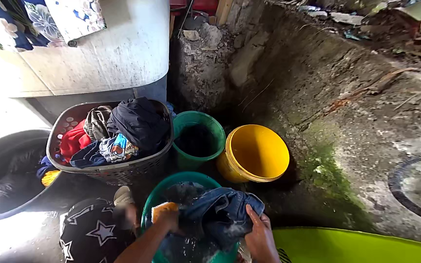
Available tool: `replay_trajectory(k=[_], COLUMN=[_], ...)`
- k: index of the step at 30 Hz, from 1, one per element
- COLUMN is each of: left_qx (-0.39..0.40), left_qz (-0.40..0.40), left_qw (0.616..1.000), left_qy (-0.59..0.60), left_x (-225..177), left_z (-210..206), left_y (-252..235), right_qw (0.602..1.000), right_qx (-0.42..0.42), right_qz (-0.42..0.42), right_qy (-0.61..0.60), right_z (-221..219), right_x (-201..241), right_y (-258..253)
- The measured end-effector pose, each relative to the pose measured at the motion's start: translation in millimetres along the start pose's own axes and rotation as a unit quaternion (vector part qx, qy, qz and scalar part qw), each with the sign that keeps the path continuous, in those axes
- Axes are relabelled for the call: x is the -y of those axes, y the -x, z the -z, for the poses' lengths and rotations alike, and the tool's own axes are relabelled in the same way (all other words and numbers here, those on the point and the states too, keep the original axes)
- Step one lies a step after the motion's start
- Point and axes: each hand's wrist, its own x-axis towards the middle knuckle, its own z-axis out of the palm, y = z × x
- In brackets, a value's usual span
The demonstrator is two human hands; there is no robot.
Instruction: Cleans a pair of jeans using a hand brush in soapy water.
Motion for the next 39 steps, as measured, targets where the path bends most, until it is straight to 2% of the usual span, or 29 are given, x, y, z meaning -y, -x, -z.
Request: replay_trajectory(k=[4,6,7,10,13,14,16,18,19,20,22,24,25,28,31,33,34,36,37,39], left_qx=[-0.164,-0.21,-0.196,-0.056,0.038,0.037,-0.025,-0.12,-0.161,-0.186,-0.187,-0.191,-0.198,-0.208,-0.232,-0.263,-0.271,-0.251,-0.24,-0.251], left_qz=[0.041,0.052,0.04,-0.049,-0.077,-0.087,-0.116,-0.098,-0.064,-0.025,0.031,0.044,0.045,0.05,0.069,0.087,0.094,0.103,0.105,0.102], left_qw=[0.983,0.972,0.974,0.993,0.995,0.993,0.985,0.972,0.97,0.972,0.979,0.979,0.977,0.972,0.967,0.958,0.955,0.959,0.961,0.96], left_qy=[0.07,0.091,0.109,0.096,0.057,0.068,0.123,0.177,0.168,0.14,0.08,0.063,0.071,0.093,0.078,0.072,0.075,0.087,0.088,0.076], left_x=[-22.7,-23.3,-19.9,2.9,31.4,43.6,65.8,73.0,70.2,64.2,42.4,18.5,9.3,-2.8,12.5,32.2,41.6,55.4,59.8,61.6], left_z=[-42.4,-51.8,-48.2,-10.0,33.2,45.7,64.3,72.6,73.9,74.0,72.3,62.8,56.4,30.3,-13.4,-38.2,-46.4,-56.7,-61.7,-72.0], left_y=[-22.7,-35.5,-34.9,-4.7,36.7,45.0,49.5,30.5,15.1,-1.0,-25.2,-42.4,-52.3,-87.4,-127.1,-145.3,-151.9,-163.1,-169.2,-180.1], right_qw=[0.996,0.993,0.99,0.981,0.974,0.974,0.98,0.989,0.982,0.954,0.859,0.776,0.759,0.757,0.756,0.741,0.731,0.718,0.711,0.682], right_qx=[0.054,0.068,0.078,0.13,0.162,0.158,0.14,0.063,0.021,-0.004,-0.023,-0.03,-0.045,-0.102,-0.14,-0.159,-0.169,-0.147,-0.115,-0.036], right_qz=[0.069,0.1,0.114,0.143,0.156,0.158,0.142,0.093,0.056,0.004,-0.138,-0.249,-0.263,-0.221,-0.18,-0.115,-0.052,0.068,0.1,0.1], right_qy=[-0.003,-0.008,-0.011,-0.012,-0.027,-0.023,-0.001,0.094,0.181,0.3,0.493,0.579,0.594,0.606,0.614,0.642,0.659,0.677,0.687,0.724], right_z=[-9.3,-8.3,-3.9,26.1,75.1,89.8,113.9,136.0,150.2,164.7,180.4,178.5,171.7,146.6,138.5,135.7,133.0,122.2,114.2,100.4], right_x=[42.1,57.2,62.6,74.4,77.8,76.9,71.5,49.3,29.4,6.2,-45.2,-91.4,-108.1,-142.1,-168.2,-181.4,-185.8,-183.4,-180.4,-180.7], right_y=[17.1,25.3,28.9,37.2,40.9,39.7,28.6,5.1,-11.3,-28.9,-61.4,-73.4,-73.3,-69.8,-62.4,-54.8,-52.2,-51.7,-52.2,-53.3])
